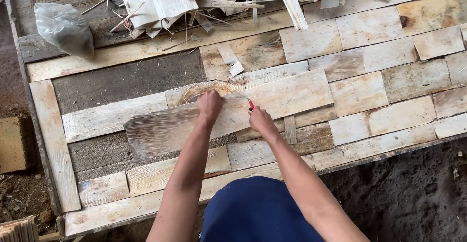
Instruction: Cutting thin wood veneer sheets to size using a utility knife and a wooden straight edge for guidance.
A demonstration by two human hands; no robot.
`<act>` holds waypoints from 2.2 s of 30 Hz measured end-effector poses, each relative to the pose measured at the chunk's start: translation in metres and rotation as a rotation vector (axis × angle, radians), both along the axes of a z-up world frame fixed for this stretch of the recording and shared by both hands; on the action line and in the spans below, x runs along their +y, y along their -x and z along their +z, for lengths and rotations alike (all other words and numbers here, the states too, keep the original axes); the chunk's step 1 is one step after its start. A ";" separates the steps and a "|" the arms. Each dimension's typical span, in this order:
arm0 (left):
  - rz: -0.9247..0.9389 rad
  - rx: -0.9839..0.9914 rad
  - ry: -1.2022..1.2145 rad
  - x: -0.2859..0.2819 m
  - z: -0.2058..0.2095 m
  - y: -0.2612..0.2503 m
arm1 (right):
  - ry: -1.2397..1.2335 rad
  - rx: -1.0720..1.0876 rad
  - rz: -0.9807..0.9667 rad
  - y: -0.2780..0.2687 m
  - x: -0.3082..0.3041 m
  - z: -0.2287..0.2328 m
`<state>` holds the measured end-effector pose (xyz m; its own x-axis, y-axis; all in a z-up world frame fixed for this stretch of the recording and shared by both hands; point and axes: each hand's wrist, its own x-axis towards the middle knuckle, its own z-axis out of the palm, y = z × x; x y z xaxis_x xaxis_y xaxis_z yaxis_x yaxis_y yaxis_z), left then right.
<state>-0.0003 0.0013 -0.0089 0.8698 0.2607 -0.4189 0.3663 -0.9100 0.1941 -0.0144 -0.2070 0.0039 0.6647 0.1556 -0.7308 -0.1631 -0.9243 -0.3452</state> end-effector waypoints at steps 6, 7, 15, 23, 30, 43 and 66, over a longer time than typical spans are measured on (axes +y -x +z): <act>0.005 -0.009 0.002 0.000 -0.005 0.000 | 0.009 0.032 0.003 0.016 0.000 0.050; 0.004 -0.005 0.004 -0.001 -0.005 0.003 | 0.011 0.036 0.002 0.019 -0.003 0.044; 0.009 -0.041 -0.019 -0.001 -0.003 0.001 | 0.014 0.065 0.004 0.033 -0.015 0.028; 0.019 -0.055 -0.037 0.000 -0.016 0.002 | -0.004 0.085 -0.033 0.045 -0.016 0.046; 0.010 -0.068 -0.067 0.004 -0.038 0.001 | -0.014 0.131 -0.060 0.058 -0.016 0.083; -0.088 -0.108 0.054 0.019 -0.036 0.011 | -0.104 0.095 -0.159 0.087 -0.046 0.119; 0.019 -0.174 0.114 0.010 0.054 0.029 | -1.134 0.054 -1.677 0.024 -0.066 0.025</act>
